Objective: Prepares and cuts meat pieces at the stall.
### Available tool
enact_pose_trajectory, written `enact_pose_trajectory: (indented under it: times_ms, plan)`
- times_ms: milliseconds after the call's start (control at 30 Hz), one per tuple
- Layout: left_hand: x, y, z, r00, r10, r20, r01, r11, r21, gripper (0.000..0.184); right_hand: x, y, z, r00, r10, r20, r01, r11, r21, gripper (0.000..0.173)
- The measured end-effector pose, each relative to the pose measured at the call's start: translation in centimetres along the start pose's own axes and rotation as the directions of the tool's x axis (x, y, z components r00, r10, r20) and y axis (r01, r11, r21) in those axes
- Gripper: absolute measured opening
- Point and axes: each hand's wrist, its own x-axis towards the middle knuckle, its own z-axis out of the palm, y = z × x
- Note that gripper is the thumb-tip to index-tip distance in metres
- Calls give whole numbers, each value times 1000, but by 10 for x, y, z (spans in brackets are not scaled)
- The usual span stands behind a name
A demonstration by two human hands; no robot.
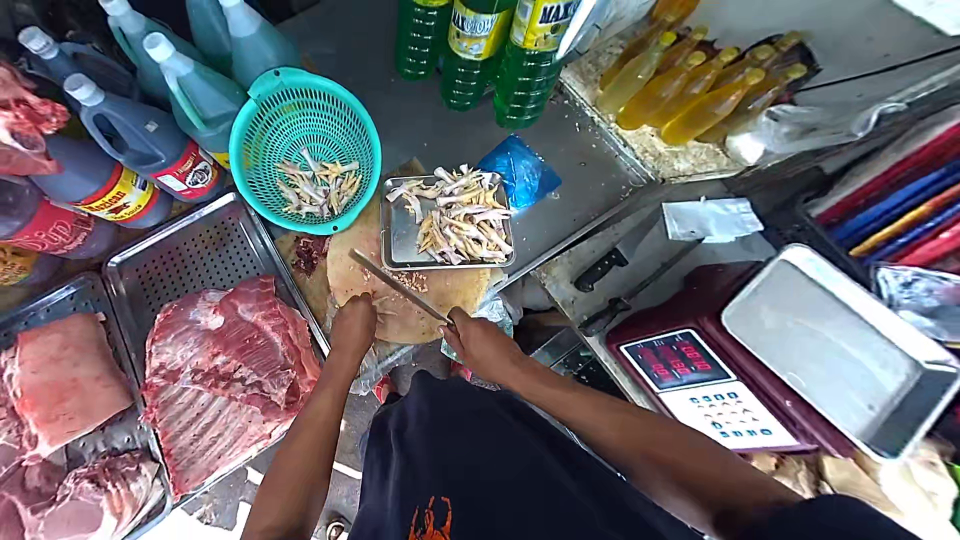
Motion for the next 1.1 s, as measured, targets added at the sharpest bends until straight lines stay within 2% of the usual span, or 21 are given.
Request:
enact_pose_trajectory:
  times_ms: [100,300,433,600,667,733,833,900,1000,1033,1100]
  plan:
    - [-5,5,-6,997,-4,73,-3,996,93,34,6,17,21,990,92,107,-82,993,-89,46]
    - [-14,14,-15,974,-120,190,86,980,179,44,-16,13,20,997,72,29,-73,996,49,46]
    - [-10,17,-19,946,-181,268,143,978,154,49,-13,19,28,986,117,116,-120,993,15,45]
    - [-4,-3,-1,928,-196,318,229,971,-69,51,-26,3,15,997,72,41,-76,992,104,45]
    - [-3,-7,8,927,-196,321,266,945,-191,50,-21,10,30,989,104,103,-112,991,77,47]
    - [-3,-9,14,937,-217,274,298,906,-301,51,-14,15,33,986,112,124,-120,991,65,46]
    - [-11,-12,27,940,-243,239,327,841,-431,51,-23,5,16,994,69,87,-76,993,91,44]
    - [-12,-8,33,936,-269,226,350,762,-545,49,-27,-4,11,997,49,55,-55,992,114,44]
    - [-26,7,43,929,-273,250,367,600,-711,49,-21,7,36,987,87,132,-96,994,59,43]
    - [-32,12,44,932,-268,243,359,591,-723,51,-18,9,40,985,94,143,-102,994,46,43]
    - [-42,21,46,938,-255,235,346,647,-680,52,-15,7,27,986,82,145,-91,994,59,45]
